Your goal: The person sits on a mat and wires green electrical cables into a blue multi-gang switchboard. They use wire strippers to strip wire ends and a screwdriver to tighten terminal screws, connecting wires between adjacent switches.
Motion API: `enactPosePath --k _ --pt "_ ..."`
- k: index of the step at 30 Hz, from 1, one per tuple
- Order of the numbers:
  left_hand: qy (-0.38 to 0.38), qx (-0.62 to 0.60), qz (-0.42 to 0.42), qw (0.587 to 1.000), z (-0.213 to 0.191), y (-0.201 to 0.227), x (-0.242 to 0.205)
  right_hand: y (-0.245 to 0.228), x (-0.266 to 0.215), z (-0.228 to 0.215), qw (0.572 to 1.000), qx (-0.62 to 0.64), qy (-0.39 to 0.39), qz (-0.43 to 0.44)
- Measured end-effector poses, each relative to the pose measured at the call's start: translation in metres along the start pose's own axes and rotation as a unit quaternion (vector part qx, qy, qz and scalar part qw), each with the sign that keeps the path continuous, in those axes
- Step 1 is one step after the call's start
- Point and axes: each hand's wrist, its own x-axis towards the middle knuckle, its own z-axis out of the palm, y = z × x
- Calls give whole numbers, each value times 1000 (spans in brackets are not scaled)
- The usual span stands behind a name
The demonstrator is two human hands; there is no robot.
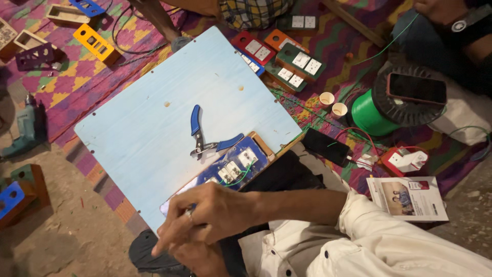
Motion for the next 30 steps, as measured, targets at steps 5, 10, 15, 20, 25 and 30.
enactPosePath --k 5,10,15,20,25,30 --pt "40 158 -20 986 38 -39 -6 -5 3 1 997 54 -25 -46" --pt "89 100 -72 988 52 -58 -18 1 4 5 995 -35 -17 -90" --pt "17 -68 -103 992 55 -74 -32 15 -11 9 997 42 9 -65" --pt "-17 -139 -129 982 64 -93 -22 19 -9 9 998 36 -17 -55" --pt "84 -92 -107 986 40 -51 2 17 -6 1 985 -67 -28 -159" --pt "123 -110 -79 983 -19 7 -4 16 -7 -1 982 -95 -20 -162"
